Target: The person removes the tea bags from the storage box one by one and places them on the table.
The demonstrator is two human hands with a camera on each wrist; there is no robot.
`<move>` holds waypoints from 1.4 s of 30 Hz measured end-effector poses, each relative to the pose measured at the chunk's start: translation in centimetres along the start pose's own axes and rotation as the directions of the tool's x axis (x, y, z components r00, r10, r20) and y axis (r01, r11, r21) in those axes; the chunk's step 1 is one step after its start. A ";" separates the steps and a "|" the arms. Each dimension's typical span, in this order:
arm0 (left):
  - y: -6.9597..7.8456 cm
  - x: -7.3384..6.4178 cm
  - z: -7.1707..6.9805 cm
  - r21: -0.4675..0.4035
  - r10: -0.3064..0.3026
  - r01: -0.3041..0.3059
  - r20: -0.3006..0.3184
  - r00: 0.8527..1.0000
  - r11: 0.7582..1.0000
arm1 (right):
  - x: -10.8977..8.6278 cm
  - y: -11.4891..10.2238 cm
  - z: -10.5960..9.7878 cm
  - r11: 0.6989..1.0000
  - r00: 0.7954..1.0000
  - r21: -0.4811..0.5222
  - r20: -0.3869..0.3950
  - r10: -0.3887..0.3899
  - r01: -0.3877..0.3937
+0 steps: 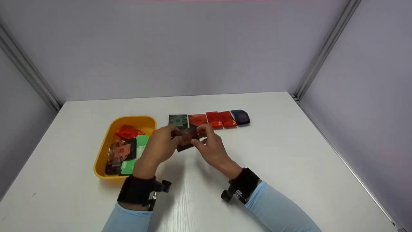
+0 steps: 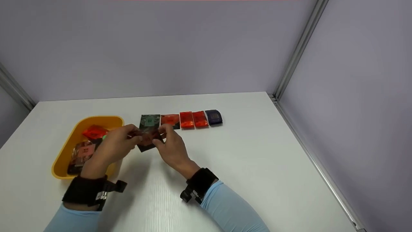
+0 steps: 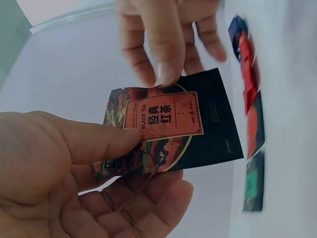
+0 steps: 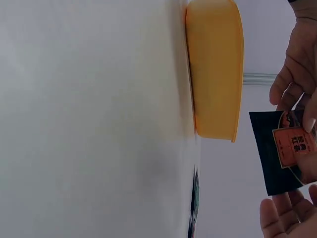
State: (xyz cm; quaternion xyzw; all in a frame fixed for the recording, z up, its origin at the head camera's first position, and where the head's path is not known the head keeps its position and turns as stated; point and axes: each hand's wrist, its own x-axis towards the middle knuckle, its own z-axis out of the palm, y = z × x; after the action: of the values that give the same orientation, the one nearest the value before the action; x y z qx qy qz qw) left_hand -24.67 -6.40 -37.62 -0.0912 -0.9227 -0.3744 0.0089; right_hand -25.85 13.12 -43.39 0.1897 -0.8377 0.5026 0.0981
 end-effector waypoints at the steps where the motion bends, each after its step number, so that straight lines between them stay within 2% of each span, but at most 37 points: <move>1: 0.0 0.2 0.6 -0.020 0.007 -0.007 -0.005 1.000 1.000 | -0.1 0.1 -0.2 1.000 1.000 0.003 -0.007 0.008 -0.008; 5: 0.3 1.0 2.4 -0.137 -0.055 0.052 -0.017 0.998 0.989 | -0.2 0.6 -0.8 0.997 0.996 0.066 -0.065 0.055 -0.050; 9: 0.6 1.7 3.5 -0.290 -0.139 0.127 -0.023 0.990 0.949 | -0.2 0.7 -1.5 0.989 0.987 0.126 -0.137 0.089 -0.072; 11: 0.9 1.8 4.0 -0.337 -0.145 0.122 -0.044 0.988 0.934 | -0.2 0.8 -1.9 0.989 0.984 0.128 -0.155 0.088 -0.069; 13: 1.3 1.8 4.4 -0.347 -0.115 0.080 -0.083 0.990 0.935 | -0.3 0.8 -2.2 0.990 0.984 0.125 -0.159 0.080 -0.060; 16: 1.7 1.5 5.1 -0.323 -0.040 -0.010 -0.148 0.988 0.946 | -0.4 0.9 -2.7 0.990 0.985 0.129 -0.154 0.077 -0.057; 19: 1.9 1.3 5.7 -0.280 0.027 -0.073 -0.165 0.986 0.957 | -0.4 1.2 -3.2 0.985 0.984 0.161 -0.158 0.085 -0.059; 22: 1.8 1.2 6.1 -0.228 0.060 -0.091 -0.138 0.989 0.969 | -0.4 1.7 -4.0 0.983 0.979 0.178 -0.186 0.083 -0.049; 25: 1.7 1.1 6.4 -0.177 0.083 -0.102 -0.113 0.990 0.979 | -0.5 2.6 -5.3 0.988 0.969 0.146 -0.228 0.089 -0.057; 31: 1.5 0.7 6.7 -0.143 0.116 -0.125 -0.074 0.991 0.982 | -0.5 5.1 -9.2 0.987 0.942 0.021 -0.297 0.156 -0.156; 34: 1.4 0.6 6.8 -0.127 0.121 -0.128 -0.060 0.991 0.984 | 0.1 6.5 -11.5 0.974 0.923 -0.050 -0.331 0.194 -0.223; 42: 0.8 0.4 7.3 -0.062 0.135 -0.137 -0.024 0.991 0.989 | 1.9 11.3 -17.0 0.897 0.837 -0.157 -0.452 0.307 -0.413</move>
State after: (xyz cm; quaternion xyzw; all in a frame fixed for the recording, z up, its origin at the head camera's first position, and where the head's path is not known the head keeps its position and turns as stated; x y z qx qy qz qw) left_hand -24.57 -0.73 -42.31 -0.1506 -0.9018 -0.4030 0.0405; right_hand -32.77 32.45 -43.66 -0.0978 -0.8740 0.4318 0.2001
